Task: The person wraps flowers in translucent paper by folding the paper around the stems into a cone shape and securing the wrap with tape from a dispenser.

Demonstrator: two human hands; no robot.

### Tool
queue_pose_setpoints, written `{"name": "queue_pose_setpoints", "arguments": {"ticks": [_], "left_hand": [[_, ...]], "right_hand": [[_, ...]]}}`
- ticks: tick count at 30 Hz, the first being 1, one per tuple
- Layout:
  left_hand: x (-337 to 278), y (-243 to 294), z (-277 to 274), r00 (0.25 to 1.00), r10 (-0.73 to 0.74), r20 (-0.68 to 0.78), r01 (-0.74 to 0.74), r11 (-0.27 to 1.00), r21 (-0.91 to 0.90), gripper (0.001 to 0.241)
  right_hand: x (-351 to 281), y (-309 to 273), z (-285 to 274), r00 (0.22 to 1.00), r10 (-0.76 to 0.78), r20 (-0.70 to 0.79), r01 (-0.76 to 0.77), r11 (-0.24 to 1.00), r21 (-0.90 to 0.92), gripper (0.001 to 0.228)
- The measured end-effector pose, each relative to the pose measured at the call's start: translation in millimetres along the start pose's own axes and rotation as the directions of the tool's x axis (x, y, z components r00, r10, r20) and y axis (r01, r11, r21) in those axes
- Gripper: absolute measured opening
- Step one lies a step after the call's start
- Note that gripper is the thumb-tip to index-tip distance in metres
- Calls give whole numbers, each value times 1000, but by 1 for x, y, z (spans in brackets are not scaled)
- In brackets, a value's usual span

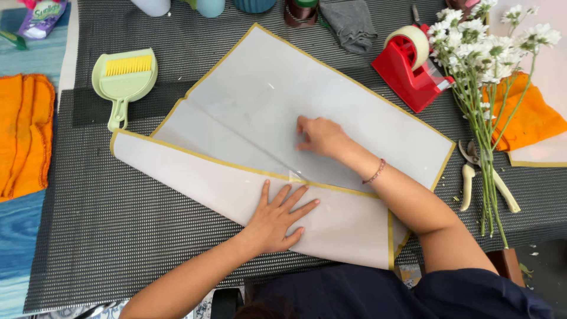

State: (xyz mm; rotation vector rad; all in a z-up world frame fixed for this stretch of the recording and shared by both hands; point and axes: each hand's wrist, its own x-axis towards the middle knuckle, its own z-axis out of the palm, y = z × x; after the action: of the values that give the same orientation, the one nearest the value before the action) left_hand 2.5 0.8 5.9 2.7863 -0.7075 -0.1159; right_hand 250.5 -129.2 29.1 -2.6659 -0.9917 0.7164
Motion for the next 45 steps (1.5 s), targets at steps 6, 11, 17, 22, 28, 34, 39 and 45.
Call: {"name": "queue_pose_setpoints", "arguments": {"ticks": [6, 11, 17, 22, 28, 34, 39, 45], "left_hand": [[6, -7, -15, 992, -69, 102, 73, 997, -31, 90], [6, -10, -19, 989, -94, 114, 94, 996, 7, 110], [13, 7, -45, 980, -60, 189, 60, 998, 2, 130], [16, 6, -23, 987, 136, 83, -143, 987, 73, 142], [19, 14, -15, 985, 120, 125, -131, 988, 84, 130], [13, 13, -2, 973, 226, -50, -212, 958, 193, 131], [16, 24, -9, 948, 315, -36, -312, 948, 66, 104], [31, 34, 5, 947, 307, -97, -301, 951, 74, 79]], "right_hand": [[-88, 55, -42, 941, 59, -333, -49, 998, 38, 39], [-167, 132, -32, 858, 368, -359, -407, 913, -36, 54], [-193, 203, 4, 719, 607, -337, -635, 772, 34, 87], [-184, 269, 33, 732, 371, -571, -388, 917, 98, 80], [-172, 266, 6, 773, 506, -382, -468, 862, 194, 85], [-169, 260, -10, 769, 564, -300, -516, 825, 230, 86], [-162, 273, -11, 829, 519, -209, -509, 855, 106, 73], [-185, 206, -26, 674, 381, -633, -207, 920, 333, 34]]}}
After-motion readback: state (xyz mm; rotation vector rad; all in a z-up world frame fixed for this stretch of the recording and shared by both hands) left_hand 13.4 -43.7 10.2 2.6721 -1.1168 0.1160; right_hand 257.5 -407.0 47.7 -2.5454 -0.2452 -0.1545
